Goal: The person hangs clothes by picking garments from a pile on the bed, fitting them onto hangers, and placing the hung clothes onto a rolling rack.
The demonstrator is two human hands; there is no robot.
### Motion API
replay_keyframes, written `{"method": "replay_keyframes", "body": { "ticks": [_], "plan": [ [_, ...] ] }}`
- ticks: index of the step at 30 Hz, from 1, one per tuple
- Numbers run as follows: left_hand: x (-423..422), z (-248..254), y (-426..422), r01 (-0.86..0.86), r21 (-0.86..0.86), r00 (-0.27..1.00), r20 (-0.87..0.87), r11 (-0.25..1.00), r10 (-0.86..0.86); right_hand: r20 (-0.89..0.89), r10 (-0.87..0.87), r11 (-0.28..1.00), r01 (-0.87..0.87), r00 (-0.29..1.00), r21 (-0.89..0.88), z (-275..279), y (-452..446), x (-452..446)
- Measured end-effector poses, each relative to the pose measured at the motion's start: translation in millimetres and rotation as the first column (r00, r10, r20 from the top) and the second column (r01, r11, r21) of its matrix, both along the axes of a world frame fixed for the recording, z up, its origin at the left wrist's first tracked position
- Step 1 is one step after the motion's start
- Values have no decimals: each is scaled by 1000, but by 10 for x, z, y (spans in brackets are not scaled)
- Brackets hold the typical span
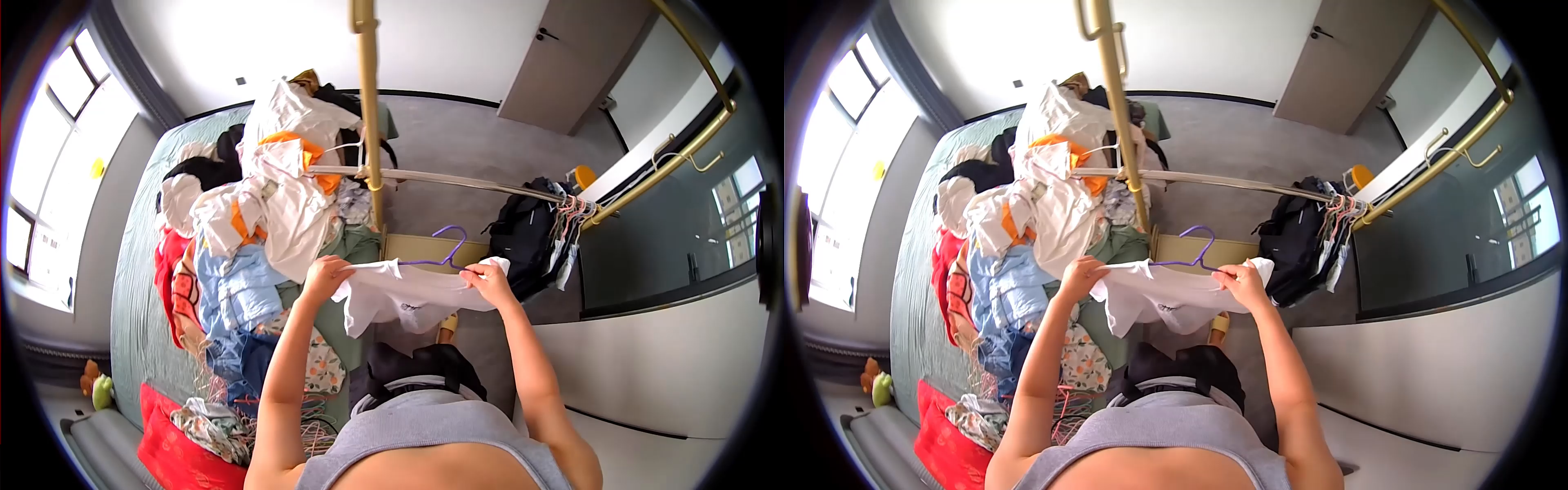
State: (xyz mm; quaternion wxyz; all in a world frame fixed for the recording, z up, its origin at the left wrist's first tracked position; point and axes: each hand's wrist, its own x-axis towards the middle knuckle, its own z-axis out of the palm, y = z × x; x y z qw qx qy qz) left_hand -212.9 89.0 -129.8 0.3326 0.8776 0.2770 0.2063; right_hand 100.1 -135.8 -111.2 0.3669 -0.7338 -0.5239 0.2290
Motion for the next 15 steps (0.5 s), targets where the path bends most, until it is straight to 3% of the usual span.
{"method": "replay_keyframes", "body": {
  "ticks": [1,2,3,5,8,12,15],
  "plan": [
    [192,-9,-40,-11,-97,1000,-17,995,10,-31,-27,998,25,999,-64,-49,-60,113],
    [379,-115,-10,38,-82,999,6,996,-37,-347,-103,995,91,932,-51,-123,-93,168],
    [585,-193,-65,3,122,1000,-31,993,1,-433,-112,989,142,894,36,-216,-122,208],
    [1065,-349,-174,-45,157,997,-49,987,54,-451,-217,971,239,866,-7,-307,-141,345],
    [1844,-434,-426,39,56,999,-22,998,-38,-406,-304,938,345,862,30,-776,-127,685],
    [2856,-423,-775,157,-59,988,14,986,-156,-359,-338,908,401,870,116,-907,11,1184],
    [3522,-431,-960,220,-119,975,-11,968,-223,-381,-415,879,471,827,66,-976,90,1686]
  ]
}}
